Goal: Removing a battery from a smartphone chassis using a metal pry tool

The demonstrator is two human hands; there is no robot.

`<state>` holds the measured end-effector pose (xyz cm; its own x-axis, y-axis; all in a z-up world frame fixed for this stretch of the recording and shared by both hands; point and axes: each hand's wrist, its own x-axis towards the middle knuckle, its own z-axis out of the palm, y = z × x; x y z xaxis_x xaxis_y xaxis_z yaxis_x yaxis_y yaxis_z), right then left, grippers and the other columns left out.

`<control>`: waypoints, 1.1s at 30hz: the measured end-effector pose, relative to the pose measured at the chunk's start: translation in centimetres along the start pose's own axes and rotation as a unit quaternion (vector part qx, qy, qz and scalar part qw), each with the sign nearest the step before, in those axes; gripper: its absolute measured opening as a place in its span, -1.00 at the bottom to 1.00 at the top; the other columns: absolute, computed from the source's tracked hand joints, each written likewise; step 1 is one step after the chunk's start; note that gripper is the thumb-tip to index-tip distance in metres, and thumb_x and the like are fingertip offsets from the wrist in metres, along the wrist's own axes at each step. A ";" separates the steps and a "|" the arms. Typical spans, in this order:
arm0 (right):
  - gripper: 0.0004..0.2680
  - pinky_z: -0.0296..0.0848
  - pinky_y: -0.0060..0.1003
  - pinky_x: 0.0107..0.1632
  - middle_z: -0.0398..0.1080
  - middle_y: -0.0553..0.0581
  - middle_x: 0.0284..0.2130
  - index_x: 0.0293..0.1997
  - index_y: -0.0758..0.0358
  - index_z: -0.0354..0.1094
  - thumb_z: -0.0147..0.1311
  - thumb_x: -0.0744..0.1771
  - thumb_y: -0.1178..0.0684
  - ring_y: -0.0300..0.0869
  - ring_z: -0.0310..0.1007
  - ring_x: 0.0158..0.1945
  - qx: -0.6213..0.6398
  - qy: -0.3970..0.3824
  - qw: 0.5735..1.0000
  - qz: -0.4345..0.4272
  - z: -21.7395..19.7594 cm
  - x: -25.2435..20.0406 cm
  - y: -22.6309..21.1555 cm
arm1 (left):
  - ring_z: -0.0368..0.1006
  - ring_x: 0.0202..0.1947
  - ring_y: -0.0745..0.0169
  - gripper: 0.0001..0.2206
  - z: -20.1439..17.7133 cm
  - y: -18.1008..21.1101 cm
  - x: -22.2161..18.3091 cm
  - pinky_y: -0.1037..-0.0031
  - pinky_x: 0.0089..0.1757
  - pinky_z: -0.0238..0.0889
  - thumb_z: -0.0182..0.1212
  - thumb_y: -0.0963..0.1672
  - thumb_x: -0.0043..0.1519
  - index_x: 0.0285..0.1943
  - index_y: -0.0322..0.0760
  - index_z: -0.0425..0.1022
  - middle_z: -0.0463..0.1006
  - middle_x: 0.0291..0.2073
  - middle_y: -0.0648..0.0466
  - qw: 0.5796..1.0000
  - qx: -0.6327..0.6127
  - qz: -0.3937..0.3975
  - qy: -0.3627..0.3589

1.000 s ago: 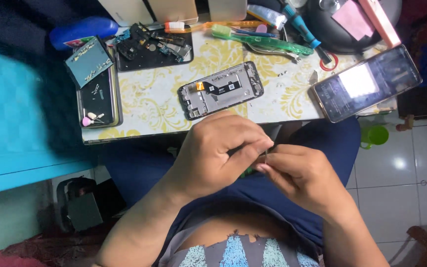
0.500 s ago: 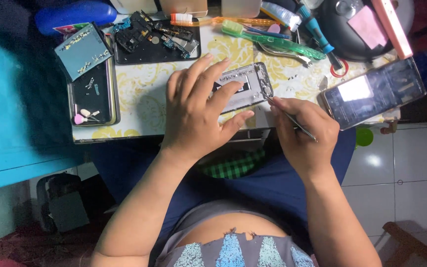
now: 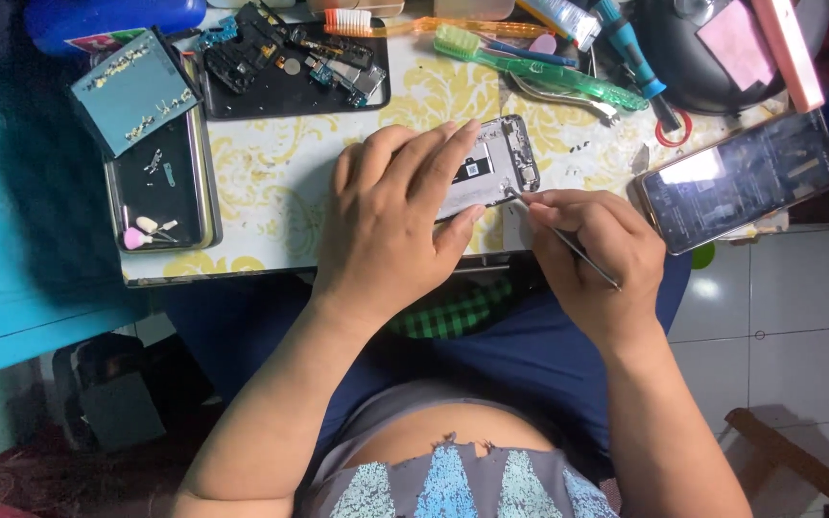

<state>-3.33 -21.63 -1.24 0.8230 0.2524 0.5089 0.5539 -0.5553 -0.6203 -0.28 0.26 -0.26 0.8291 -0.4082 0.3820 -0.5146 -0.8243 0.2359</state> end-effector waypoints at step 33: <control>-0.92 0.60 -0.30 -0.16 0.52 0.39 -0.13 -0.14 0.42 0.30 0.06 0.44 0.20 -0.05 0.59 -0.22 0.214 0.075 0.955 0.189 -0.2 -1.2 -0.7 | 0.44 0.00 0.10 -0.79 -0.5 1.6 1.3 0.27 -0.06 0.14 0.35 -0.02 0.26 -0.04 -0.15 0.65 0.62 -0.11 0.17 0.981 -0.149 0.061 0.110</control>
<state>-4.74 -21.72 -1.35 0.9646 -0.0363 0.2611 0.2488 -0.2009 -0.9475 -0.15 -1.44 1.05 0.7065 -0.3757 0.5998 -0.6760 -0.6093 0.4145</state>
